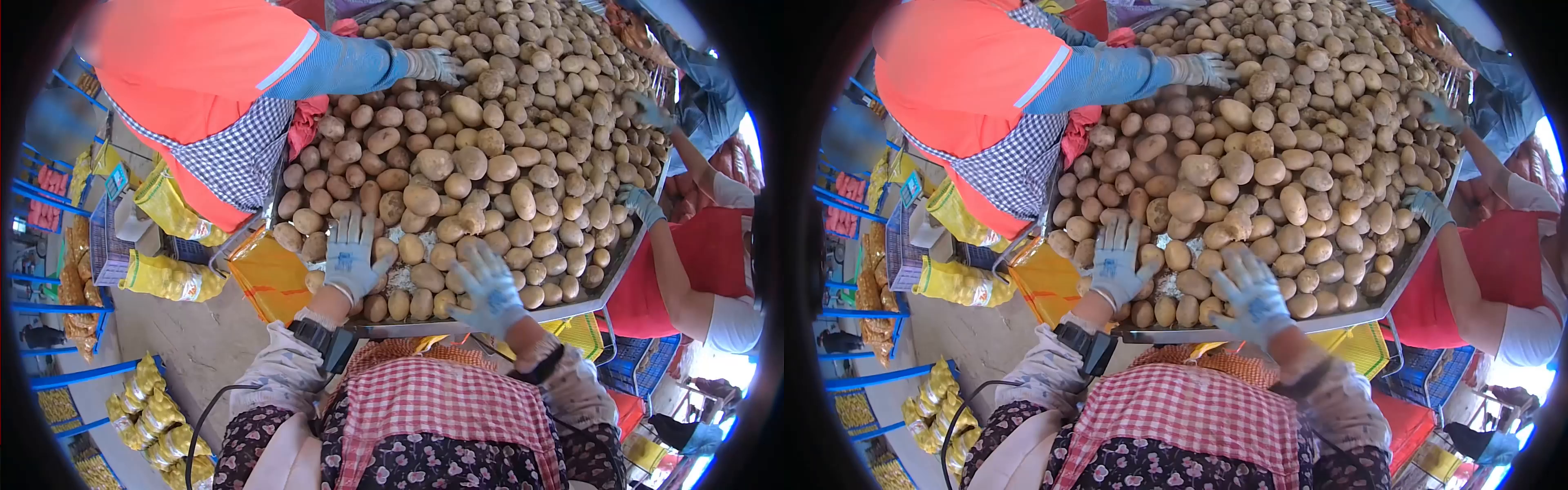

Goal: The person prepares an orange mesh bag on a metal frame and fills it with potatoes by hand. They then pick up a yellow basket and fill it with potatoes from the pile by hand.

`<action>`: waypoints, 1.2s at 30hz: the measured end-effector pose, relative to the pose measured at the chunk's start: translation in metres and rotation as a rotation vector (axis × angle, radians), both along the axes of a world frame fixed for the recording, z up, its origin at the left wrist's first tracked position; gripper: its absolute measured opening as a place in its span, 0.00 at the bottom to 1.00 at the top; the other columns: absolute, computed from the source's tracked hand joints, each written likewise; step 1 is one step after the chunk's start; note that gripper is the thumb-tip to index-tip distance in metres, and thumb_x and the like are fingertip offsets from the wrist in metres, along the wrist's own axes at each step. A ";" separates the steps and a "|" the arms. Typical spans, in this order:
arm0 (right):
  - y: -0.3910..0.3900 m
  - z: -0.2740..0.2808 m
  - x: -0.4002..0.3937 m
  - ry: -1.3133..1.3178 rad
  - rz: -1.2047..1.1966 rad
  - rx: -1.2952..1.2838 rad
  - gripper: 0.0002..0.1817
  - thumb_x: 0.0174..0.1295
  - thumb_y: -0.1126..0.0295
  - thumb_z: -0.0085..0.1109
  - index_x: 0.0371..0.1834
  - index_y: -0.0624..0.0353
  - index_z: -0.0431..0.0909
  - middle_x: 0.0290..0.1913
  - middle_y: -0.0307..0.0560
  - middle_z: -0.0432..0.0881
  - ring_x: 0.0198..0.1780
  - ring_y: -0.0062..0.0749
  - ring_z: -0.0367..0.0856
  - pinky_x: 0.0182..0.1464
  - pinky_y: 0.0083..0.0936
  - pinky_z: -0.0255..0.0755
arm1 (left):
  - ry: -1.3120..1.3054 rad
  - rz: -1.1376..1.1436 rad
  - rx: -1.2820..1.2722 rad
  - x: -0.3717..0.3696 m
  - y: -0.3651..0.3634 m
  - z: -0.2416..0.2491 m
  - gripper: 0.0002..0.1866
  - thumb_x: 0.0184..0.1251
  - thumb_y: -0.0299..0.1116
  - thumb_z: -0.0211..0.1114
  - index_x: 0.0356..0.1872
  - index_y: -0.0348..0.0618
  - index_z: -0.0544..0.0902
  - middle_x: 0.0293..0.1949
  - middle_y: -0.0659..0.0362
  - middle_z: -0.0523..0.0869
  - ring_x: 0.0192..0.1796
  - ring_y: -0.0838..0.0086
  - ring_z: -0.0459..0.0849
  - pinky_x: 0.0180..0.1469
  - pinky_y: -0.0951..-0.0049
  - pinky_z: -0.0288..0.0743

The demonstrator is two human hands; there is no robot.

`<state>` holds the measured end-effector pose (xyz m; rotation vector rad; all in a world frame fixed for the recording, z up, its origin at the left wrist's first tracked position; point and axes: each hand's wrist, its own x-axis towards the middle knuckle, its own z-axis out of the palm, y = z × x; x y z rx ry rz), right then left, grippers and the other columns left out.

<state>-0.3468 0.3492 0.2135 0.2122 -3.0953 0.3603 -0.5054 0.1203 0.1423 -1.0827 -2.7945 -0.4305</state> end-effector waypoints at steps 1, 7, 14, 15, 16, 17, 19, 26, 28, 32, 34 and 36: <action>-0.008 -0.005 -0.015 -0.071 0.046 0.060 0.39 0.52 0.43 0.60 0.66 0.49 0.65 0.68 0.54 0.63 0.70 0.53 0.58 0.68 0.48 0.54 | -0.004 0.007 0.002 0.006 -0.010 0.001 0.40 0.58 0.52 0.59 0.68 0.40 0.61 0.66 0.43 0.63 0.68 0.48 0.61 0.71 0.49 0.47; -0.017 -0.021 -0.063 -0.039 0.060 -0.070 0.38 0.53 0.41 0.56 0.65 0.50 0.67 0.69 0.52 0.62 0.71 0.52 0.56 0.69 0.48 0.52 | -0.508 0.181 -0.256 0.000 -0.042 0.038 0.36 0.62 0.52 0.55 0.67 0.43 0.63 0.62 0.41 0.69 0.61 0.50 0.68 0.63 0.55 0.61; 0.020 0.085 -0.060 0.932 -0.348 -0.640 0.23 0.53 0.70 0.60 0.54 0.61 0.72 0.46 0.49 0.78 0.48 0.41 0.77 0.47 0.35 0.72 | -0.048 -0.068 0.145 -0.014 -0.004 0.024 0.32 0.56 0.48 0.62 0.57 0.36 0.73 0.63 0.43 0.68 0.64 0.47 0.66 0.68 0.50 0.55; 0.037 0.107 -0.043 1.038 -0.487 -0.690 0.24 0.53 0.69 0.60 0.56 0.61 0.71 0.48 0.50 0.77 0.51 0.41 0.76 0.49 0.36 0.71 | -0.042 -0.096 0.059 -0.011 -0.006 0.011 0.31 0.56 0.49 0.62 0.56 0.36 0.75 0.63 0.43 0.67 0.65 0.47 0.65 0.68 0.50 0.54; 0.051 0.127 -0.029 1.111 -0.541 -0.664 0.26 0.54 0.69 0.61 0.57 0.61 0.69 0.50 0.51 0.76 0.53 0.42 0.75 0.51 0.37 0.70 | -0.023 -0.115 0.086 -0.011 -0.014 0.007 0.30 0.56 0.50 0.62 0.54 0.37 0.76 0.63 0.45 0.69 0.65 0.48 0.65 0.68 0.51 0.55; 0.051 0.135 -0.025 1.127 -0.535 -0.640 0.27 0.54 0.69 0.61 0.59 0.62 0.68 0.52 0.52 0.75 0.55 0.43 0.74 0.54 0.37 0.69 | -0.026 -0.122 0.087 -0.012 -0.016 0.013 0.30 0.56 0.50 0.62 0.54 0.37 0.76 0.63 0.45 0.69 0.65 0.48 0.65 0.68 0.51 0.55; 0.031 0.126 -0.049 0.897 -0.434 -0.583 0.31 0.54 0.69 0.62 0.62 0.63 0.65 0.56 0.53 0.73 0.59 0.44 0.71 0.58 0.39 0.67 | -0.406 -0.075 -0.120 -0.011 -0.016 0.036 0.27 0.58 0.49 0.61 0.54 0.39 0.77 0.62 0.46 0.70 0.66 0.50 0.65 0.68 0.52 0.55; -0.024 -0.044 -0.141 0.315 -0.019 -0.006 0.30 0.48 0.62 0.62 0.58 0.51 0.70 0.61 0.56 0.70 0.59 0.54 0.71 0.55 0.41 0.70 | 0.093 -0.109 0.121 -0.044 0.025 0.019 0.29 0.62 0.45 0.57 0.63 0.44 0.70 0.66 0.46 0.65 0.67 0.52 0.64 0.65 0.53 0.58; -0.026 -0.052 -0.139 0.335 -0.022 0.059 0.28 0.48 0.61 0.62 0.56 0.50 0.71 0.61 0.56 0.69 0.59 0.53 0.72 0.53 0.41 0.71 | -0.018 -0.182 0.067 -0.042 0.008 0.012 0.29 0.61 0.43 0.57 0.64 0.44 0.69 0.66 0.47 0.66 0.65 0.53 0.67 0.64 0.55 0.61; -0.018 -0.022 -0.123 -0.057 -0.087 -0.200 0.22 0.50 0.60 0.61 0.50 0.52 0.73 0.48 0.52 0.78 0.46 0.50 0.79 0.44 0.41 0.74 | -0.348 -0.184 0.029 -0.060 -0.010 0.026 0.30 0.58 0.41 0.61 0.63 0.44 0.70 0.55 0.51 0.77 0.53 0.56 0.77 0.55 0.62 0.72; -0.004 -0.010 -0.119 0.098 -0.125 -0.276 0.20 0.52 0.58 0.61 0.47 0.53 0.74 0.37 0.50 0.81 0.37 0.49 0.81 0.41 0.40 0.74 | -0.203 -0.211 0.191 -0.078 0.021 0.042 0.30 0.57 0.40 0.62 0.62 0.44 0.70 0.55 0.51 0.77 0.54 0.55 0.77 0.55 0.61 0.71; 0.020 -0.007 -0.124 0.286 -0.229 -0.230 0.20 0.52 0.58 0.62 0.46 0.54 0.75 0.39 0.49 0.82 0.39 0.48 0.80 0.43 0.40 0.74 | -0.023 -0.301 0.366 -0.097 0.068 0.059 0.32 0.54 0.39 0.65 0.62 0.45 0.71 0.58 0.50 0.74 0.57 0.53 0.74 0.58 0.59 0.69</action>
